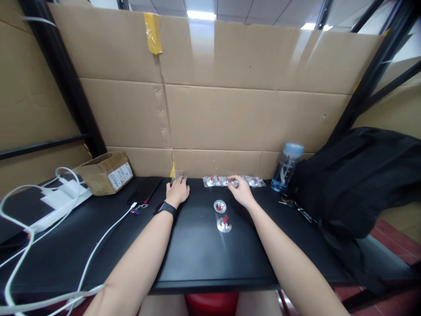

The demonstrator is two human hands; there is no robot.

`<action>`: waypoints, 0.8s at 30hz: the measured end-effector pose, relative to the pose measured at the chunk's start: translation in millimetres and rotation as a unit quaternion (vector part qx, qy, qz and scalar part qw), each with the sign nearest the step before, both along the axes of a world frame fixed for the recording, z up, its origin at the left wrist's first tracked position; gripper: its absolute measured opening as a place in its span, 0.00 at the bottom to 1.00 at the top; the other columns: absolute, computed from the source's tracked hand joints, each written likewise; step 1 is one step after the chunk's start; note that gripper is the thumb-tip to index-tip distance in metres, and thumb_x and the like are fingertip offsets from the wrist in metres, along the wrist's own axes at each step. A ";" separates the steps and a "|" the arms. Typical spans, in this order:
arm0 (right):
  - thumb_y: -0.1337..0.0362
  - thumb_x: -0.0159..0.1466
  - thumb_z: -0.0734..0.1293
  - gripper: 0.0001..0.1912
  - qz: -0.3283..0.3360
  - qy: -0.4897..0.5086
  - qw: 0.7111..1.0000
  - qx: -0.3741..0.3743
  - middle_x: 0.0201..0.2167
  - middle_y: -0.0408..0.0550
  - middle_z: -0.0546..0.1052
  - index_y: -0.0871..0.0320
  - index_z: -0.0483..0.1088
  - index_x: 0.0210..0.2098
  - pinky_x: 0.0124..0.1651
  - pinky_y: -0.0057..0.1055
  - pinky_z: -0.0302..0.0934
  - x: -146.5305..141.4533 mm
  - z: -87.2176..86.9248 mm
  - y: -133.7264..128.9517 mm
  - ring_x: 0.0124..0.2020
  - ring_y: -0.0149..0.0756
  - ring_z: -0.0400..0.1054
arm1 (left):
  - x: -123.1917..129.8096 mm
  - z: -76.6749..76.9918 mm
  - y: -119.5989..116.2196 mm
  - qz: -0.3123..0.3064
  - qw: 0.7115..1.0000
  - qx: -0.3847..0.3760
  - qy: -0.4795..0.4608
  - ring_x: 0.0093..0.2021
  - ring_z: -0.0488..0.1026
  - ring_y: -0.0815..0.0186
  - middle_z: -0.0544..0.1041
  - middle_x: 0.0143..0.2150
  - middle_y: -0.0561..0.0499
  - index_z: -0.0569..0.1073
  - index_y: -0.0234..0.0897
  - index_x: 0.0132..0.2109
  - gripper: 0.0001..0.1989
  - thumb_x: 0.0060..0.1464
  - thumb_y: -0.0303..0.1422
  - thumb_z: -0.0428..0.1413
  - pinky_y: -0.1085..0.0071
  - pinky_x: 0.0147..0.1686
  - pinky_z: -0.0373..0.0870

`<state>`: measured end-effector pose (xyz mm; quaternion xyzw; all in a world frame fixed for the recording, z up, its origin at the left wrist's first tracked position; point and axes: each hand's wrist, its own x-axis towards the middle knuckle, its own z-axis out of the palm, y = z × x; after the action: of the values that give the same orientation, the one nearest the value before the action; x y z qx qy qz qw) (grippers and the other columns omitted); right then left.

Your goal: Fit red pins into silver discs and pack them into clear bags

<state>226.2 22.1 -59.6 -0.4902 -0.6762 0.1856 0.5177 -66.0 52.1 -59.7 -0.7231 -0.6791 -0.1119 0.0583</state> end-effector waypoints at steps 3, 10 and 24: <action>0.60 0.59 0.65 0.13 0.004 -0.002 1.000 0.003 0.42 0.50 0.77 0.57 0.74 0.42 0.38 0.35 0.64 0.3 -0.3 0.7 0.26 0.34 0.68 | -1.4 3.2 0.4 0.001 1.000 -0.018 -0.022 0.68 0.61 0.46 0.64 0.71 0.40 0.69 0.40 0.65 0.25 0.68 0.43 0.42 0.43 0.60 0.60; 0.60 0.60 0.65 0.11 0.011 -0.007 1.000 -0.001 0.42 0.50 0.78 0.57 0.74 0.39 0.35 0.33 0.63 1.9 -0.2 1.3 0.25 0.33 0.67 | -6.4 8.9 1.7 -0.012 0.999 0.020 -0.032 0.59 0.70 0.50 0.77 0.56 0.40 0.78 0.38 0.47 0.16 0.65 0.30 0.44 0.49 0.55 0.63; 0.61 0.58 0.65 0.10 0.040 -0.025 0.999 -0.023 0.41 0.49 0.77 0.56 0.73 0.38 0.35 0.33 0.64 2.1 -1.9 -0.1 0.24 0.32 0.67 | -11.6 4.8 -1.1 -0.045 0.997 0.045 -0.048 0.62 0.66 0.52 0.76 0.61 0.46 0.75 0.46 0.57 0.21 0.64 0.27 0.45 0.51 0.55 0.59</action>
<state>228.3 22.1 -61.5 -0.4788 -0.7037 0.2093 0.4814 -77.6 51.0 -54.9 -0.7436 -0.6418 -0.1795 0.0536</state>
